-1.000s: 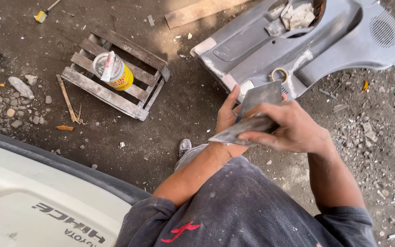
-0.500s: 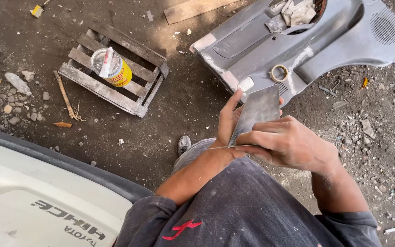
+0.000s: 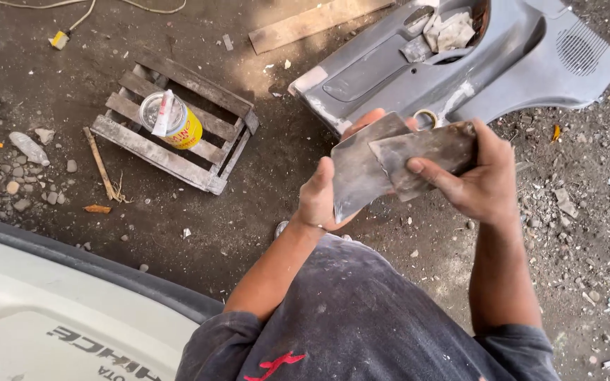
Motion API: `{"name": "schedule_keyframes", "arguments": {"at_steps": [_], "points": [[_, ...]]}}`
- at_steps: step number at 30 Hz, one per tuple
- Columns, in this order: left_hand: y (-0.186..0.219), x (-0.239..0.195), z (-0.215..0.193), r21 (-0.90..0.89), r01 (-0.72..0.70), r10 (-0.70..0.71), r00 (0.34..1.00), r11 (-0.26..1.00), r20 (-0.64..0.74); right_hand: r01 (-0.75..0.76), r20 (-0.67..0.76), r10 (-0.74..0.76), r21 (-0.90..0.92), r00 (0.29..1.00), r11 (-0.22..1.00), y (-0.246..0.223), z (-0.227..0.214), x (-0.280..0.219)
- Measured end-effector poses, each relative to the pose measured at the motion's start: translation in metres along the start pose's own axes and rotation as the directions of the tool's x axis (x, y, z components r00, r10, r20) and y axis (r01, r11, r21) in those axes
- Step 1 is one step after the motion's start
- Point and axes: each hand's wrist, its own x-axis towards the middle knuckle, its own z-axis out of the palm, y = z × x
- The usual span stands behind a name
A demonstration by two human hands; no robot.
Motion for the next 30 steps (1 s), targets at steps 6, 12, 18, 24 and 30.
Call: {"name": "schedule_keyframes", "arguments": {"at_steps": [6, 12, 18, 24, 30], "points": [[-0.010, 0.009, -0.018, 0.178, -0.218, 0.250, 0.950, 0.960, -0.188, -0.028, -0.141, 0.019, -0.063, 0.990, 0.998, 0.018, 0.079, -0.040], [-0.005, 0.004, -0.012, 0.095, -0.061, 0.067, 0.996, 0.994, -0.066, -0.118, -0.082, 0.122, 0.058, 0.989, 0.991, 0.009, 0.039, -0.005], [-0.010, -0.003, -0.026, 0.146, -0.086, 0.117, 0.969, 0.986, -0.218, -0.018, -0.201, 0.032, 0.072, 0.979, 0.997, 0.008, 0.095, -0.034], [-0.006, -0.003, -0.021, 0.200, -0.012, 0.042, 0.988, 0.980, -0.147, -0.051, -0.266, 0.066, 0.062, 0.962, 0.997, 0.022, 0.079, -0.012], [-0.001, -0.002, -0.031, 0.148, -0.056, 0.077, 0.988, 0.987, -0.137, -0.069, -0.123, 0.068, 0.002, 0.990, 0.998, 0.028, 0.070, -0.005]]}}
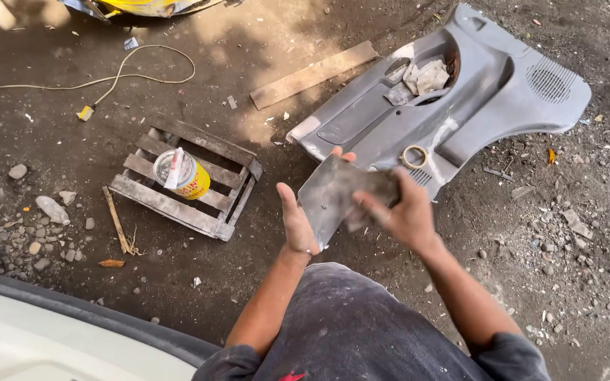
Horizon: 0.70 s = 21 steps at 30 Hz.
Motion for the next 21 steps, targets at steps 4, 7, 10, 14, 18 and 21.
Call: {"name": "schedule_keyframes", "arguments": {"at_steps": [4, 7, 10, 14, 18, 21], "points": [[-0.003, -0.007, -0.004, 0.046, 0.086, -0.089, 0.994, 0.995, 0.057, -0.173, -0.162, 0.173, 0.012, 0.971, 0.985, 0.000, 0.017, -0.014], [0.003, -0.001, -0.004, 0.067, -0.011, 0.015, 0.998, 0.998, -0.060, 0.158, -0.146, -0.139, 0.126, 0.979, 0.979, -0.026, 0.027, -0.020], [0.003, -0.009, 0.003, 0.093, 0.027, -0.030, 0.999, 0.995, 0.025, -0.201, 0.066, 0.195, 0.116, 0.979, 0.973, -0.017, 0.005, -0.002], [0.007, -0.008, -0.002, 0.113, 0.043, -0.047, 0.999, 0.993, 0.028, -0.092, -0.114, 0.101, 0.078, 0.988, 0.993, -0.034, 0.023, -0.014], [0.015, -0.015, -0.004, 0.108, 0.066, -0.071, 0.996, 0.992, 0.048, -0.249, 0.146, 0.207, 0.400, 0.967, 0.882, -0.060, 0.008, 0.005], [-0.007, -0.023, -0.033, 0.096, 0.099, -0.108, 0.989, 0.990, 0.102, -0.201, -0.162, 0.203, 0.032, 0.966, 0.979, -0.039, 0.018, 0.006]]}}
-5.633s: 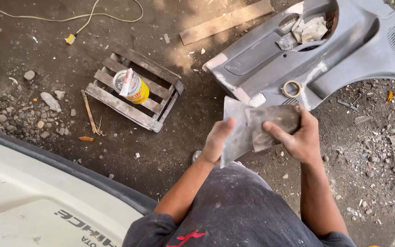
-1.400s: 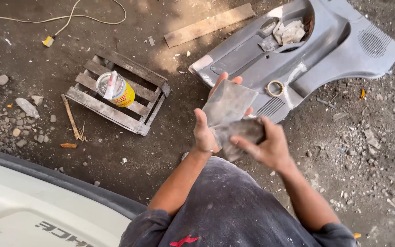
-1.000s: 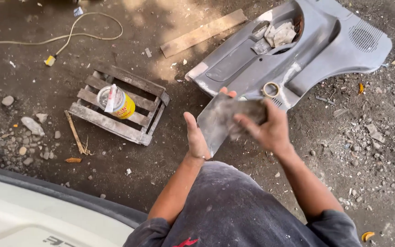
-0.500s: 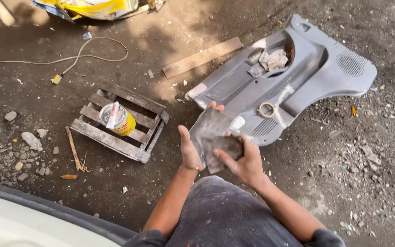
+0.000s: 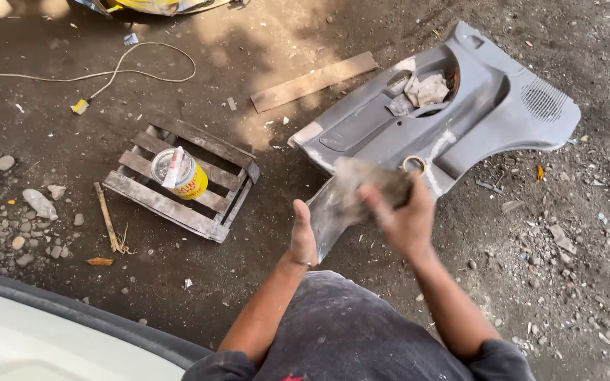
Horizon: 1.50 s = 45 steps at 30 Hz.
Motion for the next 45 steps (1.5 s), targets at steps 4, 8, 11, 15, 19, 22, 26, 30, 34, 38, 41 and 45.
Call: {"name": "schedule_keyframes", "arguments": {"at_steps": [4, 8, 11, 15, 19, 22, 26, 30, 34, 38, 41, 45], "points": [[0.037, -0.001, 0.016, -0.071, -0.023, 0.016, 0.994, 0.997, -0.108, 0.337, 0.063, -0.353, 0.179, 0.934, 0.924, -0.008, 0.027, -0.031], [0.038, -0.011, 0.006, -0.017, 0.009, -0.010, 0.998, 1.000, -0.056, 0.091, 0.069, -0.090, -0.010, 0.994, 0.996, -0.008, 0.028, -0.013], [0.043, -0.023, -0.007, -0.072, 0.025, -0.030, 0.997, 0.997, -0.073, 0.203, 0.089, -0.208, 0.062, 0.974, 0.977, -0.016, 0.051, -0.040], [0.024, -0.042, -0.036, -0.281, 0.133, -0.136, 0.991, 0.951, 0.010, 0.036, 0.210, -0.034, -0.005, 0.977, 0.999, -0.004, 0.039, -0.018], [0.045, -0.050, -0.028, -0.107, 0.058, -0.071, 0.989, 0.993, -0.127, 0.087, 0.100, -0.101, 0.137, 0.990, 0.987, -0.019, 0.027, -0.001], [0.067, -0.051, -0.014, -0.143, 0.058, -0.073, 0.993, 0.988, -0.097, 0.084, 0.153, -0.110, 0.169, 0.982, 0.982, -0.021, 0.026, -0.003], [0.077, -0.042, -0.004, -0.245, 0.014, -0.030, 0.998, 0.970, -0.062, 0.089, 0.164, -0.087, -0.005, 0.983, 0.996, 0.008, 0.054, -0.027], [0.061, -0.053, -0.020, -0.047, -0.037, 0.029, 0.985, 0.998, -0.168, 0.260, 0.209, -0.240, -0.073, 0.948, 0.963, 0.002, 0.065, -0.049], [0.067, -0.054, -0.005, -0.182, 0.014, -0.041, 0.988, 0.983, -0.148, 0.153, 0.125, -0.164, 0.091, 0.978, 0.984, -0.008, 0.065, -0.047], [0.067, -0.054, -0.024, -0.021, -0.061, 0.059, 0.993, 0.998, -0.103, 0.238, 0.180, -0.239, 0.030, 0.954, 0.971, -0.021, 0.074, -0.054], [0.075, -0.061, -0.003, -0.062, 0.009, -0.014, 0.996, 0.998, -0.092, 0.190, 0.124, -0.188, -0.004, 0.974, 0.982, -0.014, 0.072, -0.058], [0.057, -0.064, -0.030, 0.006, -0.102, 0.102, 0.987, 0.995, -0.123, 0.279, 0.127, -0.287, 0.078, 0.949, 0.957, -0.020, 0.091, -0.093]]}}
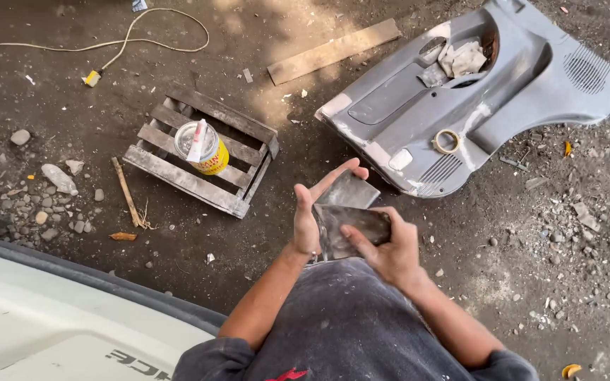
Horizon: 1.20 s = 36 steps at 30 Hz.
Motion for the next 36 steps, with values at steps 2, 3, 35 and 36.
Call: {"name": "schedule_keyframes", "arguments": {"at_steps": [2, 3, 35, 36], "points": [[0.014, -0.001, 0.015, -0.066, 0.062, -0.061, 0.998, 0.996, 0.021, -0.080, 0.038, 0.079, 0.005, 0.996, 0.997, 0.013, -0.016, 0.020], [0.020, -0.003, 0.024, -0.133, 0.119, -0.114, 0.993, 0.984, 0.044, -0.155, 0.081, 0.154, 0.005, 0.985, 0.988, 0.019, -0.026, 0.029], [-0.023, -0.028, 0.001, -0.389, 0.355, -0.334, 0.935, 0.850, 0.123, -0.109, 0.458, 0.126, -0.063, 0.880, 0.992, -0.001, -0.095, 0.072], [-0.016, -0.026, 0.009, -0.417, 0.359, -0.327, 0.933, 0.835, 0.148, -0.065, 0.448, 0.092, -0.076, 0.889, 0.995, -0.004, -0.097, 0.075]]}}
